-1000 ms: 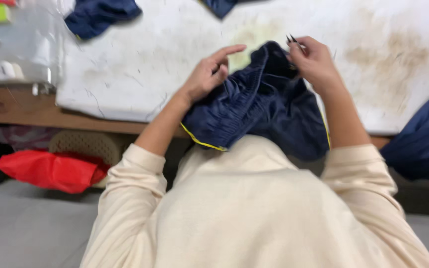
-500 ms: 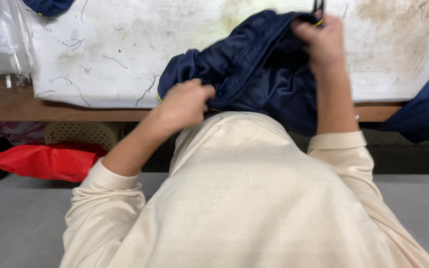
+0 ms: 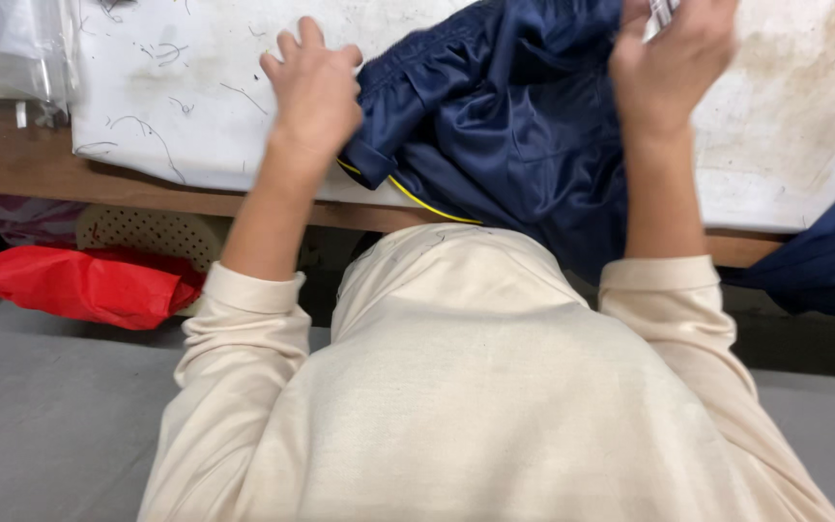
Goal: The person uses small scissors to trim loose threads from the waistband and seams of a navy blue garment with yellow piping. They repeatedly reposition the fabric and cut short protruding threads along the elastic and side seams.
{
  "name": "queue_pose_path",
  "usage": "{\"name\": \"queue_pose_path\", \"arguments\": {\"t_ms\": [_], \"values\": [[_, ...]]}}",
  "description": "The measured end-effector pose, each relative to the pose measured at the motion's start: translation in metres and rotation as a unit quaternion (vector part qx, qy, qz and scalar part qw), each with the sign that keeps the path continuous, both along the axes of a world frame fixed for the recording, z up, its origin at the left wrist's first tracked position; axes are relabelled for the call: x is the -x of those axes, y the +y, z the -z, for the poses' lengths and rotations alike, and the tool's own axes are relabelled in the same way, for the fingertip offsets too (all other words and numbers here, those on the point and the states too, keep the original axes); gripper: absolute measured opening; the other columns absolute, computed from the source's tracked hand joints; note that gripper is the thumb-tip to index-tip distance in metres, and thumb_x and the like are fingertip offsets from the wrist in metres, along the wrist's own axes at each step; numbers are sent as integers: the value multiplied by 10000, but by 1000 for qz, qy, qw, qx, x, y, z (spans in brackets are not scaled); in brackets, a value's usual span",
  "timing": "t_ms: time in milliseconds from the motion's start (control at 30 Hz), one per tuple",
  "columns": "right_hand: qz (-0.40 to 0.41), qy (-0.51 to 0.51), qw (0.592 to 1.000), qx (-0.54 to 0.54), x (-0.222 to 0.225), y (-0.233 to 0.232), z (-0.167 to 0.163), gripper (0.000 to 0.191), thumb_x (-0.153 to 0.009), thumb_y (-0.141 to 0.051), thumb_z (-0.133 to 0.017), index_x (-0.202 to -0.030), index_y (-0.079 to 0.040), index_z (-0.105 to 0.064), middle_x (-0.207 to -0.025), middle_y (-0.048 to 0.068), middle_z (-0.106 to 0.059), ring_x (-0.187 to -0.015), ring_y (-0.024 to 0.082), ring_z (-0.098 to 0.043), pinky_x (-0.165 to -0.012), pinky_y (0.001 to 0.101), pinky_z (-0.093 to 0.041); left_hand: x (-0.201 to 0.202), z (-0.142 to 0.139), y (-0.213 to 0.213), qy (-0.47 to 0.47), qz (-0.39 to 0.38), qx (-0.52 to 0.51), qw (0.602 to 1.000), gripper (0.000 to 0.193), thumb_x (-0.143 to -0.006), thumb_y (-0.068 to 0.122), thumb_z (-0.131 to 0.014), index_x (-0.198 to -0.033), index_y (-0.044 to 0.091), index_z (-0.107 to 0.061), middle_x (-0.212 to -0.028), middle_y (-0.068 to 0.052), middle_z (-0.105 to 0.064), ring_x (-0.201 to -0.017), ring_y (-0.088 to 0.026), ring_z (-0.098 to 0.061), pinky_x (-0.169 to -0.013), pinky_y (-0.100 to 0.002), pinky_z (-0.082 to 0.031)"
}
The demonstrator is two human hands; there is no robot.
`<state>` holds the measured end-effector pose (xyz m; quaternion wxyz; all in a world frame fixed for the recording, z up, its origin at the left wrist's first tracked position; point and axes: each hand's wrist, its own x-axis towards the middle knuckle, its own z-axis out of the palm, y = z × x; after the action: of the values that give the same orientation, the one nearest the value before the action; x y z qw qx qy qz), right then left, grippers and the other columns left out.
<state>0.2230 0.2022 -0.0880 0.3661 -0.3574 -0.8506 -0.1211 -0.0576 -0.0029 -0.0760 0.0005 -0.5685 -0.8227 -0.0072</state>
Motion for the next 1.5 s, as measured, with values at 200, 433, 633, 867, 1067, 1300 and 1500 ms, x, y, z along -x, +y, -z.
{"name": "queue_pose_path", "arguments": {"t_ms": [200, 433, 633, 867, 1067, 1300, 1500], "values": [[-205, 216, 867, 399, 36, -45, 26, 197, -1024, 18, -777, -1159, -4, -635, -951, 51, -551, -789, 124, -526, -682, 256, -443, -39, 24, 55, -179, 21, -172, 969, 521, -885, 210, -844, -1325, 69, -603, -1254, -143, -606, -1195, -360, -536, -881, -597, -414], [-181, 226, 828, 481, 42, -30, 42, 81, -1033, 33, -752, -1003, -9, -691, -897, -18, -574, -734, 36, -451, -653, 208, -391, -35, 31, 84, -324, -21, -200, 924, 627, -667, 209, -996, -1155, 49, -637, -1138, -129, -687, -1126, -344, -611, -925, -493, -501], [-237, 311, 794, 466, 39, -44, -4, 106, -1081, 57, -737, -1143, -21, -702, -930, -34, -613, -729, 5, -514, -592, 177, -387, -41, 12, 71, -638, 80, -245, 726, 454, -764, -18, -914, -1143, 5, -664, -1065, -31, -721, -1010, -121, -669, -958, -265, -565], [-301, 203, 891, 271, 69, -59, -35, 177, -1062, 65, -778, -1079, -49, -645, -943, 52, -601, -738, 104, -529, -609, 235, -426, -61, -3, 48, -701, 126, -225, 665, 198, -1007, 14, -748, -1193, 16, -677, -1089, 11, -700, -1036, -68, -635, -1003, -231, -522], [-384, 388, 517, 659, 39, -44, -41, 213, -1193, -139, -602, -1010, -31, -595, -884, 72, -585, -570, 76, -426, -600, 245, -418, -61, -6, 34, -823, -28, -252, 509, 82, -1094, 47, -623, -1137, 19, -688, -972, 33, -638, -907, -31, -575, -890, -203, -489], [-488, 358, 394, 691, -1, -32, -81, 117, -1093, -165, -573, -990, -118, -601, -746, 25, -585, -397, -1, -357, -541, 262, -435, -74, -34, 20, -787, 28, -310, 532, 198, -1042, -11, -633, -1220, 71, -657, -900, 77, -626, -826, 33, -542, -783, -133, -434], [-616, 243, 447, 602, -9, -17, -111, 126, -1044, -158, -597, -946, -89, -636, -777, 3, -623, -480, 47, -484, -516, 247, -456, -73, -51, 16, -717, 54, -286, 634, 352, -925, -44, -659, -1264, 12, -586, -1180, -20, -668, -1117, -85, -642, -1058, -222, -497]]}}
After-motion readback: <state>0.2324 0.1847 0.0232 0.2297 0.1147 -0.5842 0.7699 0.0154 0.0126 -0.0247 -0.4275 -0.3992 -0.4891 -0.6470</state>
